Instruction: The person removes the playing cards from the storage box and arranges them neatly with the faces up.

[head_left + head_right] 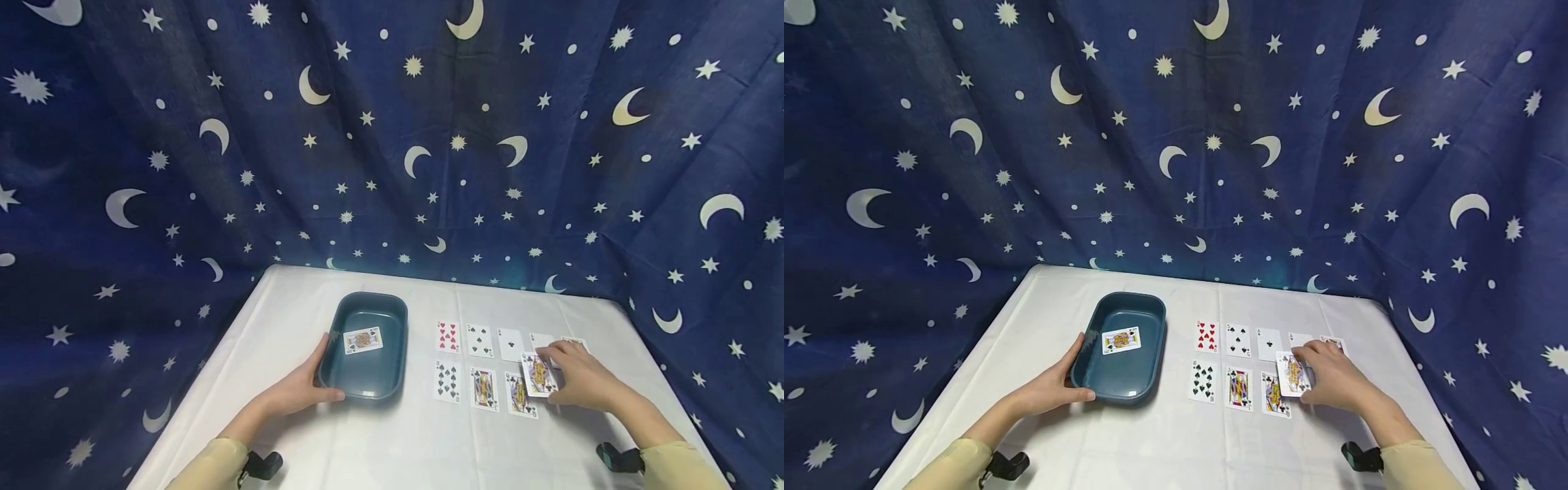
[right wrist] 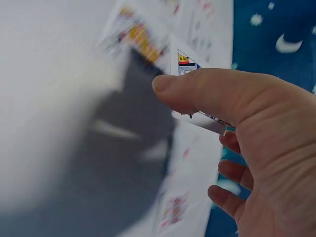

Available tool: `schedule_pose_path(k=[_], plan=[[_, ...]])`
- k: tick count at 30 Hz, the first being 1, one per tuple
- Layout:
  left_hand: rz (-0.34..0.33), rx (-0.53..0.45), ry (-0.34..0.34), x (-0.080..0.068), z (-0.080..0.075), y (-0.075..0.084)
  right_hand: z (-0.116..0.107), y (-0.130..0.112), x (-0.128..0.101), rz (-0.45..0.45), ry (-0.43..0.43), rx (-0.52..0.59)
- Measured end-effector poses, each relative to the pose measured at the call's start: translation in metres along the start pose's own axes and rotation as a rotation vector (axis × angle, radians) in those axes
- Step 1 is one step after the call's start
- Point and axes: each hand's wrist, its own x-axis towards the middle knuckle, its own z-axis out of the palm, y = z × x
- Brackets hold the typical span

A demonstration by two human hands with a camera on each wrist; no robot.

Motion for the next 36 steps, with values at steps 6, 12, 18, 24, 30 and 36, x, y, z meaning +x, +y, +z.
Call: schedule_pose_path(k=[6,12,18,24,30,36], plan=[[0.007,0.000,0.006,-0.001,0.000,-0.002,0.010,0.023,-0.023,0.058,-0.060,-0.001],[0.012,0.000,0.002,-0.001,0.000,-0.002,0.018,0.032,-0.033,0.097,-0.103,0.021],[-0.006,-0.003,0.006,-0.001,0.000,0.000,0.021,0.034,-0.037,0.122,-0.133,0.072],[-0.019,0.009,0.013,0.000,0.000,0.000,0.020,0.029,-0.039,0.091,-0.115,0.075],[-0.018,0.014,0.011,0.000,0.000,-0.001,0.014,0.021,-0.027,0.084,-0.086,0.042],[0.004,0.008,0.012,0.000,0.000,0.000,0.008,-0.027,0.015,-0.001,0.066,0.037]])
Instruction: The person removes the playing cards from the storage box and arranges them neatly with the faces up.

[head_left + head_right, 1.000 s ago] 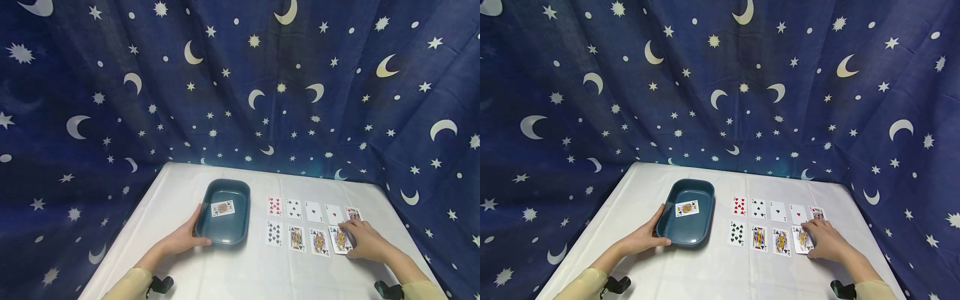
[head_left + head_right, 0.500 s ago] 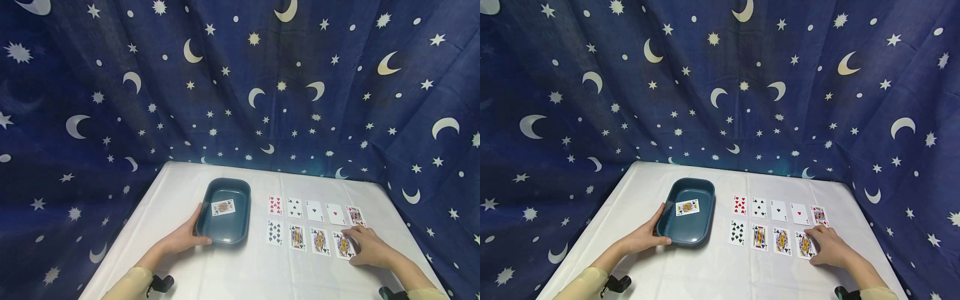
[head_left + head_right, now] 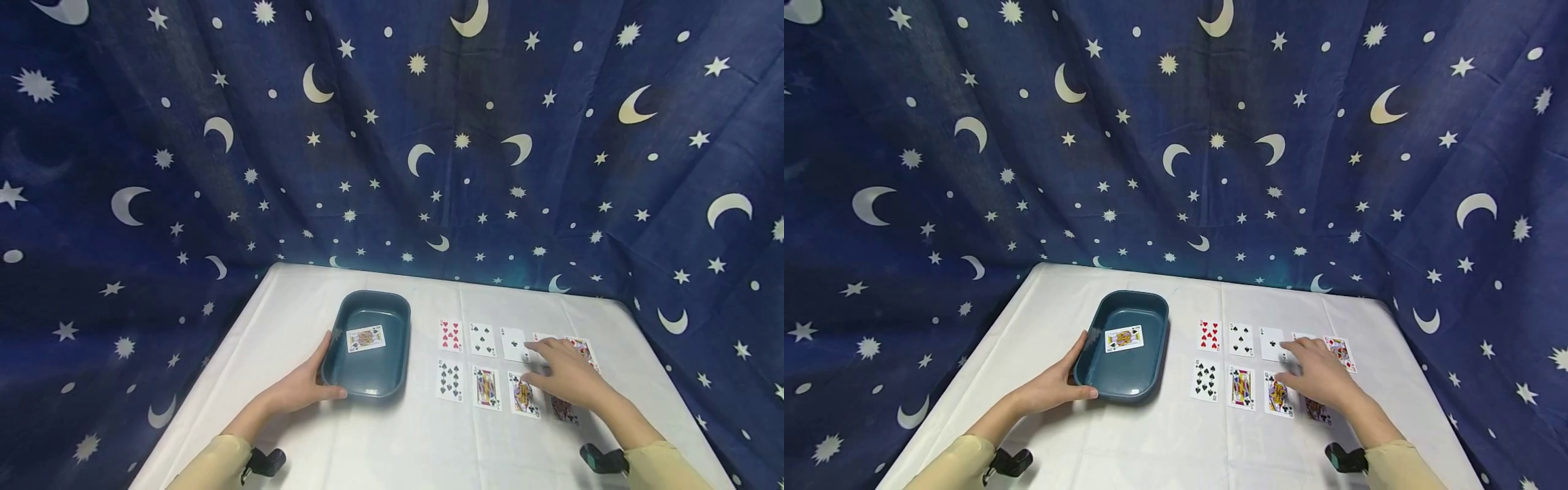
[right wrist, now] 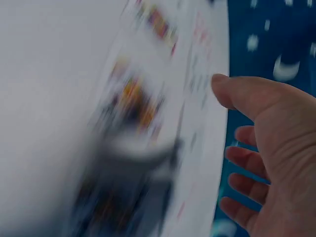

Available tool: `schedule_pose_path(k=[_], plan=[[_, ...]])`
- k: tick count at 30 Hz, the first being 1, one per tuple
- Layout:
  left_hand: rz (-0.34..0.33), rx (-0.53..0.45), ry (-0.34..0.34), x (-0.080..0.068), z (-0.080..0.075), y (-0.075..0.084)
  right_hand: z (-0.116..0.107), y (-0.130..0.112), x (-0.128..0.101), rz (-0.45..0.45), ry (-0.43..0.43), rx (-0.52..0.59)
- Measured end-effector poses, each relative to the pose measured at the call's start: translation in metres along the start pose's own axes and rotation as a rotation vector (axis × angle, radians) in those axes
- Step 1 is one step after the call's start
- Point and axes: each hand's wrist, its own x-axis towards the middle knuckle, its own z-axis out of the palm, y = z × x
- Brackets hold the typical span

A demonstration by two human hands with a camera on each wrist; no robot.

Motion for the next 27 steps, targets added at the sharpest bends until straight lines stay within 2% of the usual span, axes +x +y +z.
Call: schedule_pose_path(k=[5,10,12,15,17,21,24,27], plan=[[0.019,-0.007,-0.005,0.000,0.000,-0.002,0.010,-0.066,0.050,-0.128,0.045,0.066],[0.026,-0.013,-0.002,0.000,0.000,-0.001,0.021,-0.136,0.098,-0.279,-0.006,0.071],[0.024,-0.016,-0.003,-0.001,-0.001,0.000,0.027,-0.162,0.115,-0.339,-0.043,0.031],[0.019,-0.026,-0.005,-0.002,-0.001,0.000,0.042,-0.195,0.136,-0.449,-0.095,-0.084],[0.019,-0.027,-0.007,-0.002,-0.002,0.000,0.051,-0.214,0.146,-0.490,-0.145,-0.175],[0.019,-0.017,-0.014,-0.002,-0.002,0.000,0.066,-0.242,0.157,-0.487,-0.285,-0.301],[0.016,-0.010,-0.019,-0.002,-0.002,-0.001,0.073,-0.255,0.162,-0.424,-0.377,-0.320],[0.014,-0.008,-0.019,-0.002,-0.003,-0.002,0.078,-0.261,0.164,-0.356,-0.424,-0.309]])
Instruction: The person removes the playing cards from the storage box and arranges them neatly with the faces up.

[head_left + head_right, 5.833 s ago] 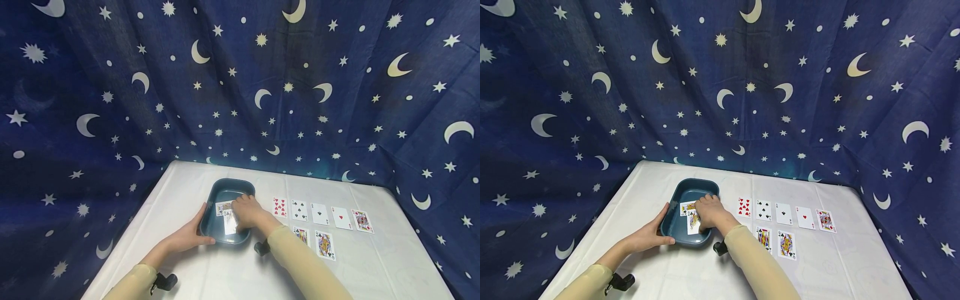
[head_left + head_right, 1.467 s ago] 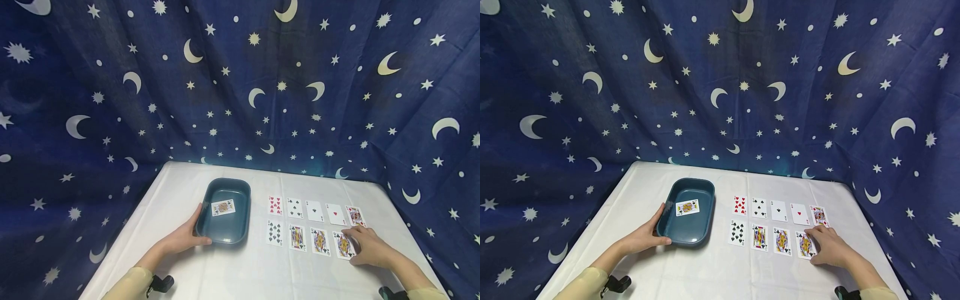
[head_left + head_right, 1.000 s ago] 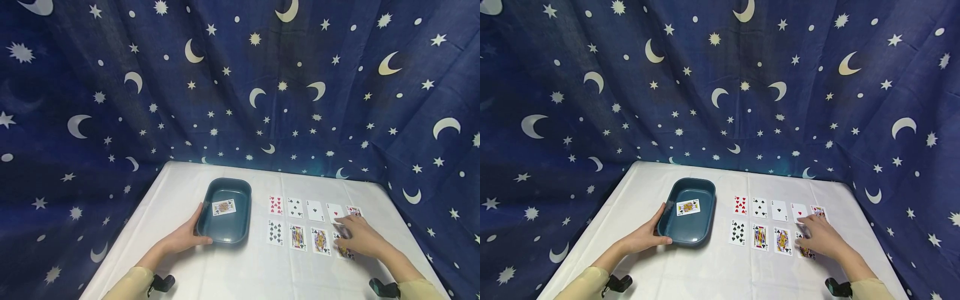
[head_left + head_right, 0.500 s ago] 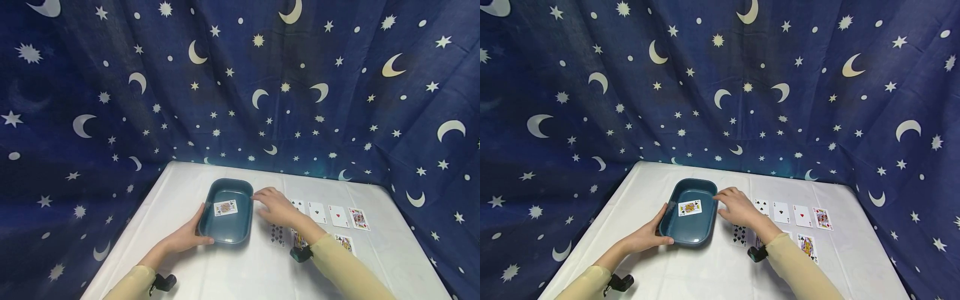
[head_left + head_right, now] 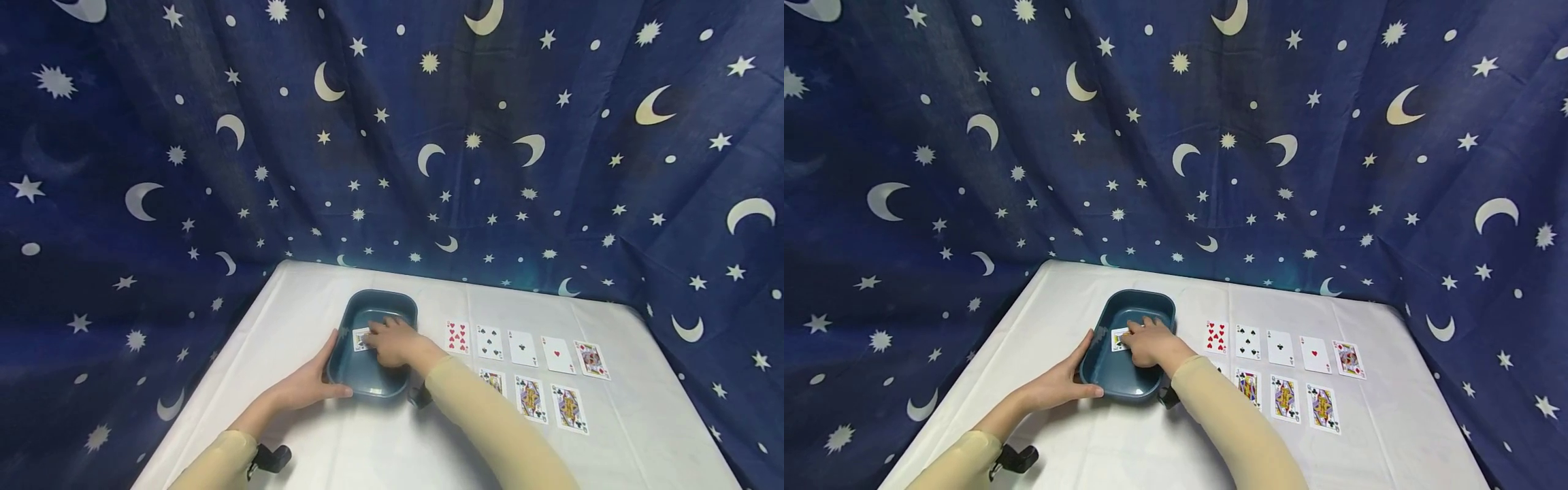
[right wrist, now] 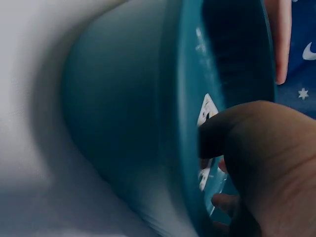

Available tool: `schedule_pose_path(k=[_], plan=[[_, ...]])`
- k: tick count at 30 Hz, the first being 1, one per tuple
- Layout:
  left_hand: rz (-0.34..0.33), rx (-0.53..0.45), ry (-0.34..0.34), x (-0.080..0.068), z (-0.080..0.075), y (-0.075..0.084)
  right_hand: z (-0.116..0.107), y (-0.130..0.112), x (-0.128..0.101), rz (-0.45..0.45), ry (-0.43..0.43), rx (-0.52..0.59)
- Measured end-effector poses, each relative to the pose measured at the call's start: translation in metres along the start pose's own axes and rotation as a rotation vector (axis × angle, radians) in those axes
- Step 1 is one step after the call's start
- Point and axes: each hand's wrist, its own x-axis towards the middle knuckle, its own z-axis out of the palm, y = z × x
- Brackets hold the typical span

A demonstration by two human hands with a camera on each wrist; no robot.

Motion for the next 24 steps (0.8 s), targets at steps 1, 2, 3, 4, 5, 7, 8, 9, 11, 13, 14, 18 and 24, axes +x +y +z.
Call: schedule_pose_path(k=[1,2,3,4,5,7,8,9,11,13,14,18,24], plan=[[0.003,0.002,0.000,0.000,0.000,0.000,0.000,-0.001,0.001,0.018,-0.014,0.016],[0.006,0.001,-0.001,0.000,0.000,0.000,0.001,-0.003,0.001,0.034,-0.025,0.027],[0.010,0.001,-0.001,0.000,0.000,0.000,0.000,-0.005,0.000,0.046,-0.033,0.031],[0.012,0.004,-0.001,0.000,0.000,0.000,0.001,-0.007,-0.001,0.057,-0.039,0.033],[0.015,0.005,-0.001,0.000,0.000,0.000,0.001,-0.010,-0.002,0.063,-0.040,0.026],[0.016,0.004,-0.003,0.000,-0.001,0.001,0.001,-0.015,-0.005,0.072,-0.036,0.013],[0.016,0.004,-0.002,0.000,-0.001,0.001,0.001,-0.018,-0.007,0.071,-0.033,0.007],[0.018,0.002,-0.001,0.000,-0.001,0.001,0.001,-0.020,-0.009,0.069,-0.030,0.008],[0.016,-0.003,-0.004,0.000,-0.001,0.000,0.001,-0.022,-0.012,0.061,-0.031,0.047],[0.013,-0.005,-0.007,0.000,-0.001,0.000,0.001,-0.022,-0.015,0.047,-0.035,0.120],[0.015,-0.007,-0.008,0.001,-0.001,0.000,0.001,-0.020,-0.016,0.041,-0.033,0.146],[0.012,-0.003,-0.008,0.001,-0.001,0.000,0.004,-0.009,-0.014,0.019,0.026,0.159],[0.001,0.005,-0.004,0.000,-0.001,-0.001,0.006,0.003,-0.004,-0.034,0.061,0.111]])
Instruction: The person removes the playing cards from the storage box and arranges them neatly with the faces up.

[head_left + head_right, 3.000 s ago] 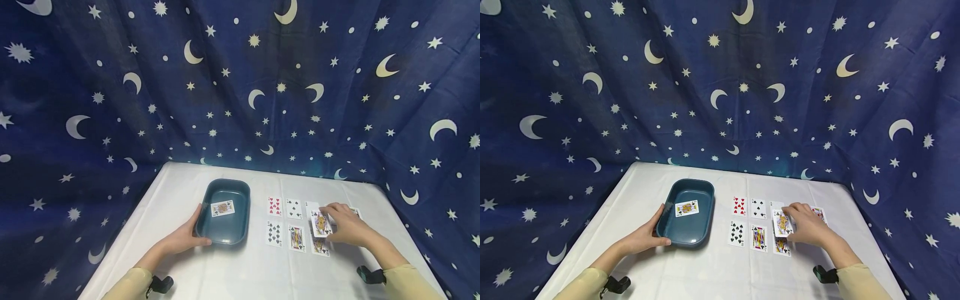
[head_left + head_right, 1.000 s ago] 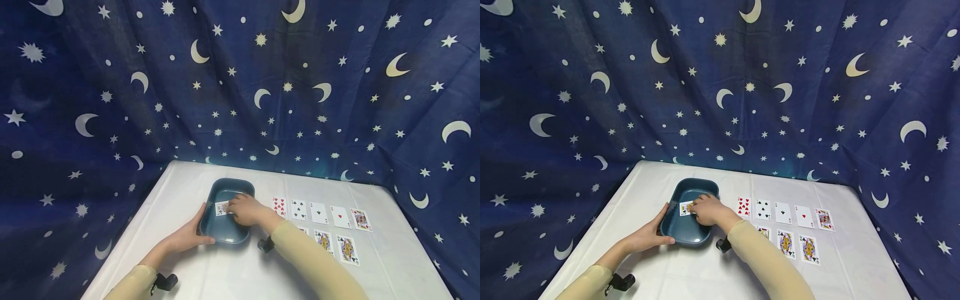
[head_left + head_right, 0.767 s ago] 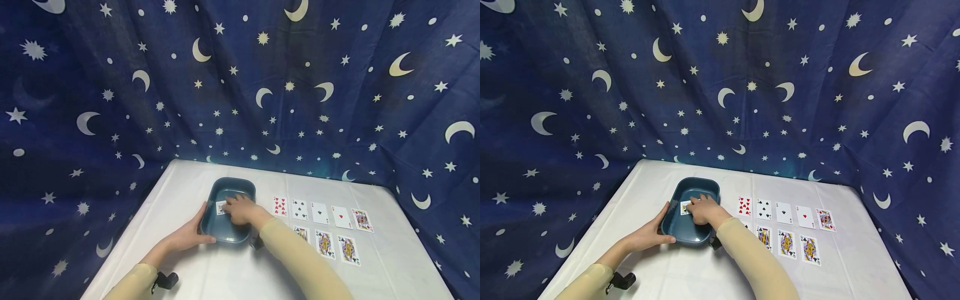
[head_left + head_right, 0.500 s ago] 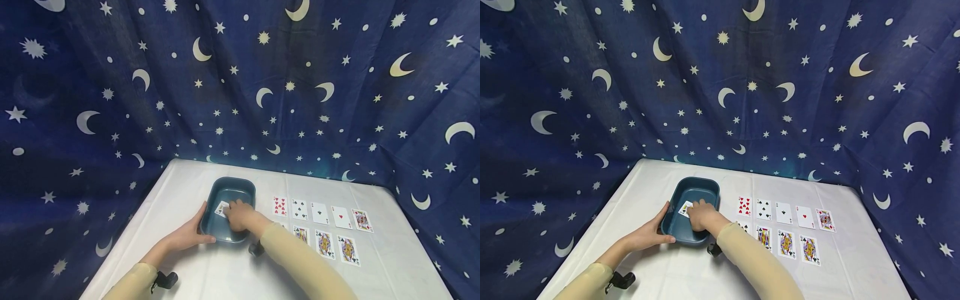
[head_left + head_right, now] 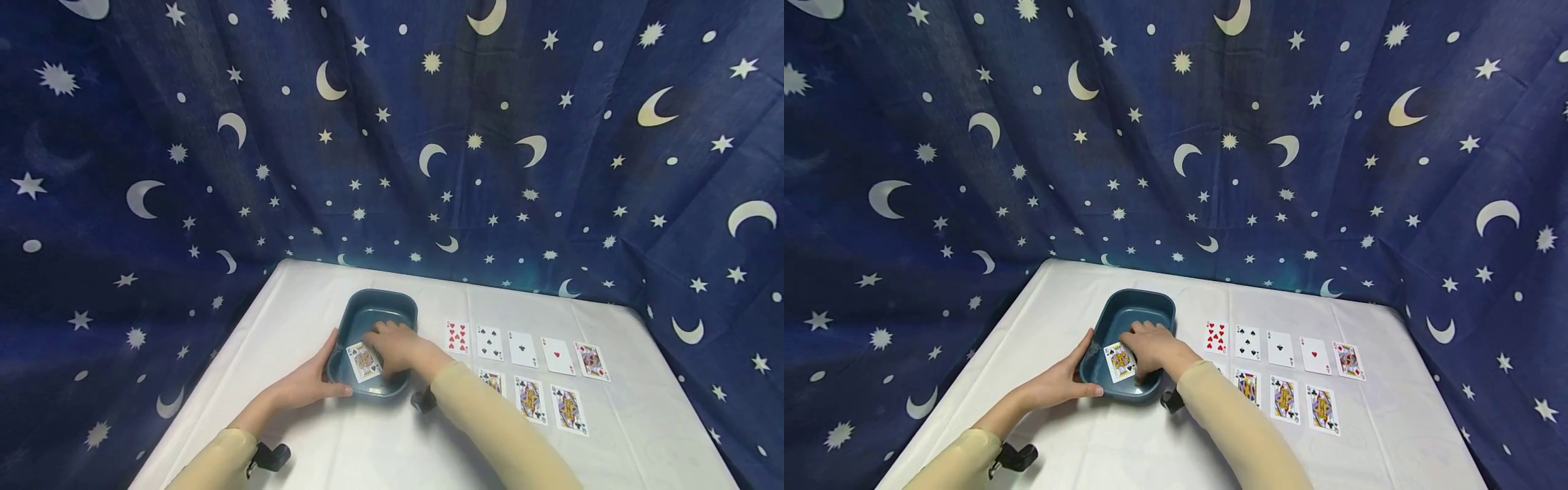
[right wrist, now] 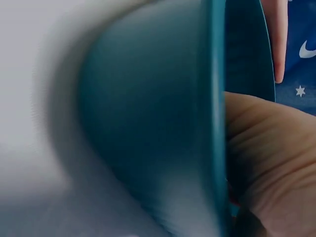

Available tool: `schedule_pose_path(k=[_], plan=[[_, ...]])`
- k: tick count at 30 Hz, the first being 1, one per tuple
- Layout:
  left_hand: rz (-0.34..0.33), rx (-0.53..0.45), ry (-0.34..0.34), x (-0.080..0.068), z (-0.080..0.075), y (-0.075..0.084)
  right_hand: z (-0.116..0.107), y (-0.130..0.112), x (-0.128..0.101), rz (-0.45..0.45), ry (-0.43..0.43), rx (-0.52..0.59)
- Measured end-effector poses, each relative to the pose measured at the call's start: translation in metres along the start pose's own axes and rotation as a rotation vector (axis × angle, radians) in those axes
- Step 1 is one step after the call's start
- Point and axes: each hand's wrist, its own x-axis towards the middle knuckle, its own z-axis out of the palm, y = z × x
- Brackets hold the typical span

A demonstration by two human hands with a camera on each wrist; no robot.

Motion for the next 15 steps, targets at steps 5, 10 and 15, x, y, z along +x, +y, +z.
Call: schedule_pose_path(k=[5,10,15], plan=[[0.003,-0.003,0.003,-0.001,-0.001,0.001,-0.003,0.000,0.008,-0.016,-0.007,0.025],[0.006,-0.006,0.003,-0.001,-0.001,0.001,-0.004,-0.002,0.011,-0.017,-0.015,0.014],[0.012,-0.011,0.000,0.000,0.000,-0.001,-0.002,-0.001,0.012,-0.029,-0.007,0.013]])
